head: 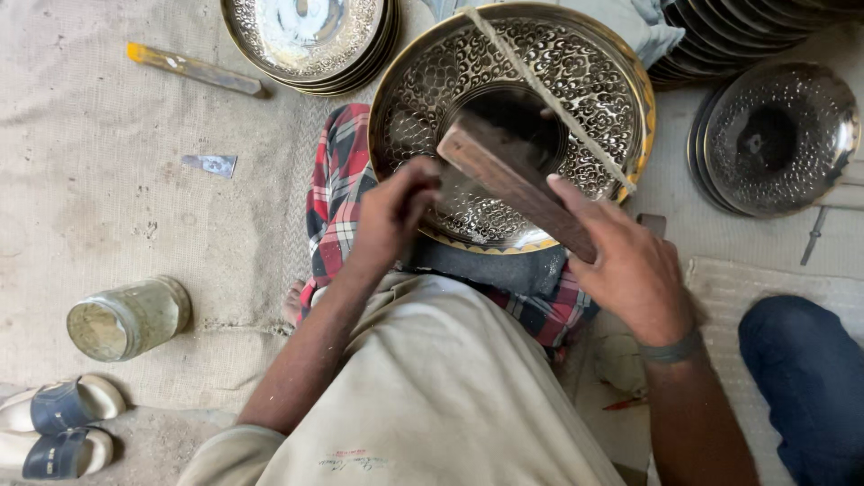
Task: The person uses a small chisel and a wooden mallet to hammer intricate patterns into a large brass plate. They repeatedly strike the chisel to create a textured design on the plate's surface.
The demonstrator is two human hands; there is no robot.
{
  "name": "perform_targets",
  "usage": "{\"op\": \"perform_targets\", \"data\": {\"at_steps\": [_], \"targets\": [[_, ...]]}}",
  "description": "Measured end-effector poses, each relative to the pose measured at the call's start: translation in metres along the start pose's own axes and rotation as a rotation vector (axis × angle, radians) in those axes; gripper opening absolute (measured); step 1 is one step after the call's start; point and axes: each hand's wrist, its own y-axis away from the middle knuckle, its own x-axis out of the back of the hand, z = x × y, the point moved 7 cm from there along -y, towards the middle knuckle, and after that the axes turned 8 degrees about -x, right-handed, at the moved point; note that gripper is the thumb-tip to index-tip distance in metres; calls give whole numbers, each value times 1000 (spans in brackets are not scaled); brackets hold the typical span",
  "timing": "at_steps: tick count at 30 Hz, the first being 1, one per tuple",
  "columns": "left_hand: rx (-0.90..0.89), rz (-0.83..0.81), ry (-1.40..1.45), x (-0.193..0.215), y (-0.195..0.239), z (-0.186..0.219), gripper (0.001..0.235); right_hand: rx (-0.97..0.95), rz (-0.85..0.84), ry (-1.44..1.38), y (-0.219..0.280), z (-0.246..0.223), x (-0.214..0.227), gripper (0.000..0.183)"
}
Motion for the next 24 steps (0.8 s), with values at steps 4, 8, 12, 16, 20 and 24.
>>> {"op": "perform_targets", "data": {"at_steps": [4,8,12,16,20,24], "targets": [[93,438,449,68,36,-45,45,-48,214,-479,12,21,-4,92],[676,300,423,90,89,-102,51,-132,276,-659,31,42,-40,85],[496,321,101,115,72,-95,53,-303,220,-650,47,61,-88,74],[186,183,198,94,20,-42,52,-249,247,-829,48,60,-106,67],[-18,-227,47,26,-20,6,51,-299,234,-783,52,53,-109,75],[-60,-416,-46,-10,-44,14,52,-351,237,-625,56,46,-100,77]]}}
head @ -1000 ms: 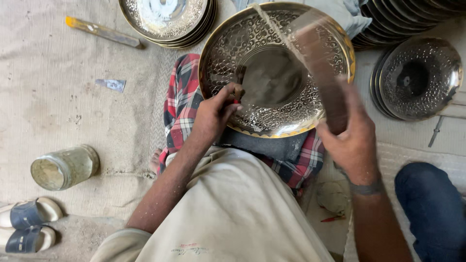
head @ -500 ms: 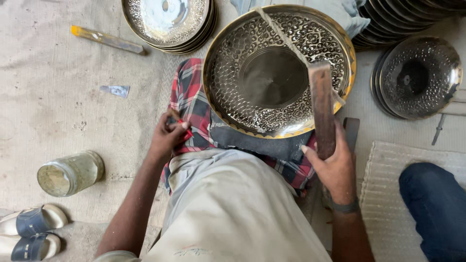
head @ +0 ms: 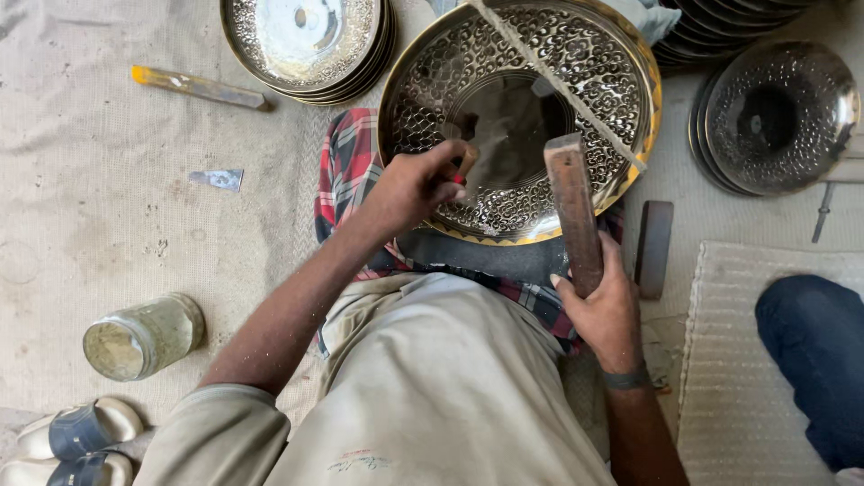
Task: The person uses a small chisel and a wooden mallet to hammer intricate patterns into a large brass plate. They repeatedly strike the chisel to create a textured design on the plate's surface.
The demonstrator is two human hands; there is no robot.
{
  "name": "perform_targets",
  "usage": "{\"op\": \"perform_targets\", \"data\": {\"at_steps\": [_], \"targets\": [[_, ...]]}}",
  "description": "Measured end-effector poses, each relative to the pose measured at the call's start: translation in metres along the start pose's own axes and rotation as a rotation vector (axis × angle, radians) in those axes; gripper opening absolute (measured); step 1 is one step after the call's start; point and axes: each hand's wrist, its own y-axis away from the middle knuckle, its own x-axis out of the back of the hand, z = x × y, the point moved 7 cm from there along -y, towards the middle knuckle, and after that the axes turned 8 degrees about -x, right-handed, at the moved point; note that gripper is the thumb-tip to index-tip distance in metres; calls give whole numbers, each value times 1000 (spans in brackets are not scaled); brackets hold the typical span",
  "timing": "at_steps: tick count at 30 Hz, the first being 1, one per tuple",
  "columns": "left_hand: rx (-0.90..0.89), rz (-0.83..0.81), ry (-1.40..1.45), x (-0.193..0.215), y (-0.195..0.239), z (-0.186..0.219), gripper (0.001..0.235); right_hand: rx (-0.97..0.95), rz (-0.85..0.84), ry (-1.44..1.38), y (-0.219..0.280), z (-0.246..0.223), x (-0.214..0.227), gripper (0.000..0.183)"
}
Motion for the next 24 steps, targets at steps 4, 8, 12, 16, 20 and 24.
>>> {"op": "perform_targets", "data": {"at_steps": [4,8,12,16,20,24], "targets": [[-48,-89,-40,-5,-7,-6,53,149,-1,59,-2,-15,0,74],[-100,-107,-45,-5,-9,-7,52,181,22,294,-15,-19,0,77],[-54,-116,-29,-7,-9,-13,54,95,-42,-171,-26,-16,3,66],[-75,-124,-45,-9,-10,-13,51,317,-41,177,-32,-32,10,70],[-59,-139,-21,-9,-9,-13,51,111,-133,-156,-40,-26,12,68],[-45,-145,-17,-6,-11,-12,51,211,-63,290,-39,-37,14,77]]}}
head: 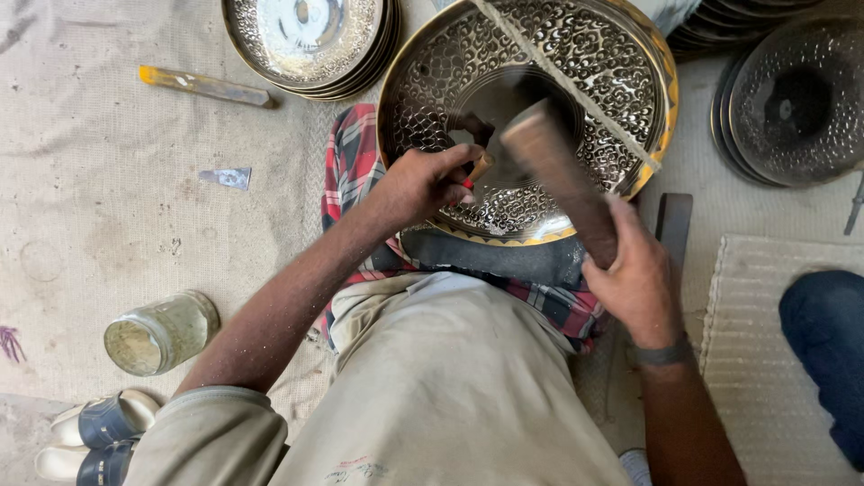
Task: The person uses a small chisel and a wooden mallet to hammer intricate patterns into a large brass plate. They repeatedly strike the chisel to create a textured design on the plate's surface.
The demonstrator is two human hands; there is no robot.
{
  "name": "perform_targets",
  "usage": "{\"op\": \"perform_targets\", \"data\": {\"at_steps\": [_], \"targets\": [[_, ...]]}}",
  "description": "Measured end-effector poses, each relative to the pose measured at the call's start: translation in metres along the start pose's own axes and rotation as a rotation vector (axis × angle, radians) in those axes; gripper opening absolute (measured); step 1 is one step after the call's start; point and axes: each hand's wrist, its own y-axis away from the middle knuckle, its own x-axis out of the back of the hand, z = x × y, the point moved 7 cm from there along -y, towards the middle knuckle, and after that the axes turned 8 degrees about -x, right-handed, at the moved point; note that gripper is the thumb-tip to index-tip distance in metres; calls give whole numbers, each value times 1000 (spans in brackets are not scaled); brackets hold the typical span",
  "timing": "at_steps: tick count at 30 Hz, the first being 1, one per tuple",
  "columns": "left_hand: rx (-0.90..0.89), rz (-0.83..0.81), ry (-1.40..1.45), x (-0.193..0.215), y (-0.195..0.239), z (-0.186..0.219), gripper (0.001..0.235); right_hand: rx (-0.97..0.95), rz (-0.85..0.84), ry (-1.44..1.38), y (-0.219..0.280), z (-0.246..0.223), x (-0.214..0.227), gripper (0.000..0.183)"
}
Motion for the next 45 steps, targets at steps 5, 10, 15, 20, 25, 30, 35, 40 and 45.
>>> {"op": "perform_targets", "data": {"at_steps": [5,10,15,20,25,30,35,40,45], "targets": [[43,-37,0,-3,-3,-1,53,88,43,40,3,-7,10,78],[37,-32,-11,-1,-4,-1,55,-35,-34,-74,-2,-1,4,74],[10,-12,-16,-2,-3,-3,55,-24,-38,-49,-1,3,10,74],[18,-25,-8,-3,-2,-7,56,-12,-43,70,1,3,10,78],[-17,-23,-1,-1,-3,-7,56,1,-50,64,3,-1,6,74],[-63,-35,37,-3,-1,-4,48,-21,-34,-235,4,2,8,72],[-31,-28,7,0,-2,-2,50,7,-25,-91,9,-2,11,76],[-72,11,-3,2,-3,5,50,-14,76,-425,7,3,23,62],[-85,20,-35,5,0,8,51,-106,-65,21,6,11,5,77]]}}
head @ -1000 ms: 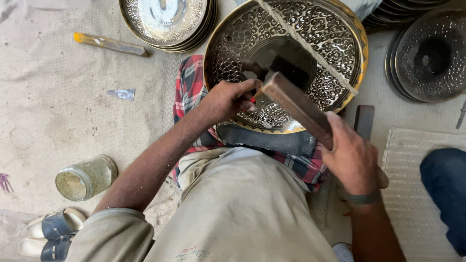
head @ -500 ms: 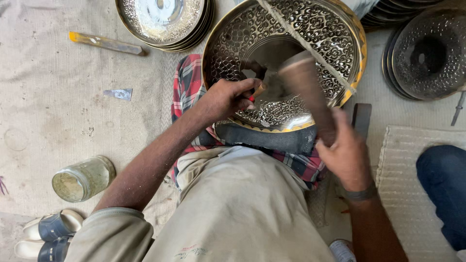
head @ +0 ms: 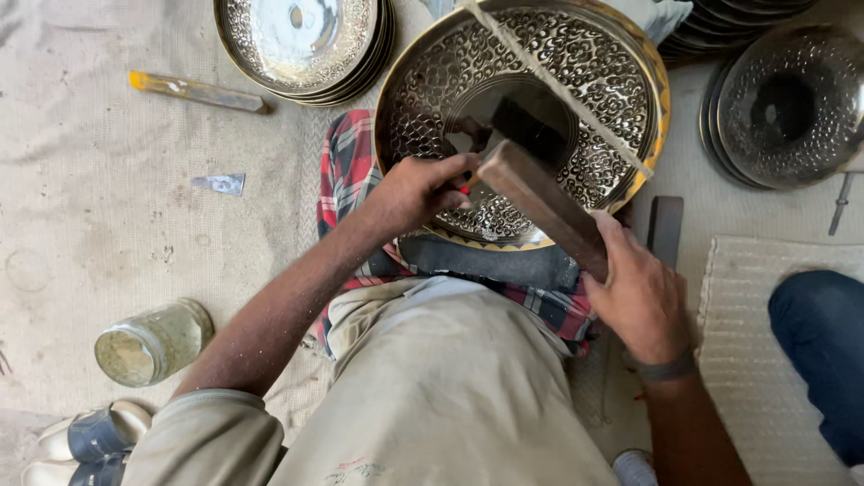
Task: The person uses a small chisel and a wooden mallet to hammer intricate patterns into a large brass plate. They repeatedly strike the chisel to create a textured design on the plate's surface.
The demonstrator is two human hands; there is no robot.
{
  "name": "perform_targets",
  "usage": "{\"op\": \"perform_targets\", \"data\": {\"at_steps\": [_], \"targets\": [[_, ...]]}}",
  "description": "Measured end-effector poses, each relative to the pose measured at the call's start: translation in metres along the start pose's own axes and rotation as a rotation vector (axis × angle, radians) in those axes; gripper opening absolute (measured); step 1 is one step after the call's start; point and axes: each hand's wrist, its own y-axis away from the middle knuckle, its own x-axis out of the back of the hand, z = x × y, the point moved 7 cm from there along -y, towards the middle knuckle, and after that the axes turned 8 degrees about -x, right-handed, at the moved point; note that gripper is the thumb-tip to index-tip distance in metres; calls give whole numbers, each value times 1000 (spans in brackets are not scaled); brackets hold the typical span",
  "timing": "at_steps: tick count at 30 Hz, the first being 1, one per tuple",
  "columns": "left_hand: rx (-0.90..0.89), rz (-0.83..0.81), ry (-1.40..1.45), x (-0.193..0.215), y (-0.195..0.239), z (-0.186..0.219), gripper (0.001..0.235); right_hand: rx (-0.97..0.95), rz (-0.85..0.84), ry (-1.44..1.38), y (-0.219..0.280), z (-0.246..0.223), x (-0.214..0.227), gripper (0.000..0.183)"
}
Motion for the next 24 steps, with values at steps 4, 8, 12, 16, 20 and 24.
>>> {"op": "perform_targets", "data": {"at_steps": [4,8,12,16,20,24], "targets": [[-33,-31,-22,-4,1,-2,48,158,81,-179,9,-7,-2,77],[-14,-52,-31,-2,-5,-6,51,153,229,-176,12,-10,0,74],[-50,-40,-6,-2,-4,-4,50,61,121,-393,6,-3,-9,55],[-38,-65,22,-1,-4,-6,51,38,120,-312,5,0,-8,68],[-62,-63,51,-1,-6,-5,52,195,207,71,7,-10,-5,76],[-54,-74,43,-3,-7,-8,54,48,126,-226,4,5,-8,72]]}}
